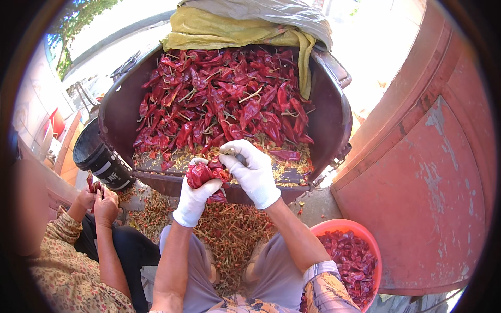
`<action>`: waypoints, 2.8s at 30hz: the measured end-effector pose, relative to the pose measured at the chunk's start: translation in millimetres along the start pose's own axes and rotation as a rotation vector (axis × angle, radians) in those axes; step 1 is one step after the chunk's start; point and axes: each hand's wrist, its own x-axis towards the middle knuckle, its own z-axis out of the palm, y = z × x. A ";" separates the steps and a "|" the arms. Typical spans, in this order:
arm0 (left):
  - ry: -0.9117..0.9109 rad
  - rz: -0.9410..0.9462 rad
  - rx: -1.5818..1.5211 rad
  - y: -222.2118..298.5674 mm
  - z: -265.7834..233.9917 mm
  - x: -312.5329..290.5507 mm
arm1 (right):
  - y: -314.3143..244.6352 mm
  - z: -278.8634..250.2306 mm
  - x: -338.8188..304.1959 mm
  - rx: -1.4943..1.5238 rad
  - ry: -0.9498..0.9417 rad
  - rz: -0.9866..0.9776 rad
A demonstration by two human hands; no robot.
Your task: The person sorts dried red peppers by picking them from a large metal bin and placing them into a plastic bucket by hand.
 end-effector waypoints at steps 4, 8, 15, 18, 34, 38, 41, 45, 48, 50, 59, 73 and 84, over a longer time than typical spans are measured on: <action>-0.068 0.097 0.038 11.4 10.8 2.7 | -0.1 0.3 -2.8 -0.017 0.019 -0.087; -0.107 -0.056 -0.010 17.3 0.1 -2.1 | -13.1 3.6 -6.4 0.061 0.011 0.030; -0.211 -0.095 -0.204 14.8 -4.0 -6.8 | -8.7 -1.1 -5.4 0.698 -0.173 0.371; -0.191 -0.075 -0.260 13.5 -3.1 -7.1 | -1.3 -0.1 -3.8 0.832 -0.195 0.403; -0.255 -0.184 -0.390 1.6 -15.0 -7.6 | -10.3 -9.2 -3.1 0.688 -0.340 0.459; -0.359 -0.218 -0.431 4.0 -18.5 -8.5 | -11.7 -9.9 -2.0 0.813 -0.447 0.580; -0.362 -0.209 -0.519 -8.1 -20.9 -10.8 | -6.3 -18.9 3.5 0.920 -0.558 0.641; -0.353 -0.176 -0.517 -8.0 -9.4 -7.7 | -5.3 -37.5 8.2 0.777 -0.324 0.377; -0.272 -0.274 -0.356 -1.7 1.1 -4.8 | -37.7 -64.4 10.9 0.622 -0.101 0.122; -0.307 -0.308 -0.273 -11.4 17.7 -8.4 | -57.2 -72.4 26.1 0.597 -0.079 -0.007; -0.797 -0.219 0.090 -149.1 219.9 -144.9 | -147.0 -27.5 50.8 -0.121 -0.102 -0.181; -1.375 -0.537 0.011 -29.6 103.9 -52.4 | -18.1 -16.6 53.6 -0.412 -0.639 0.189; -1.272 -0.514 -0.270 -16.0 74.1 -38.3 | 3.5 -5.5 39.6 -0.321 -0.182 0.039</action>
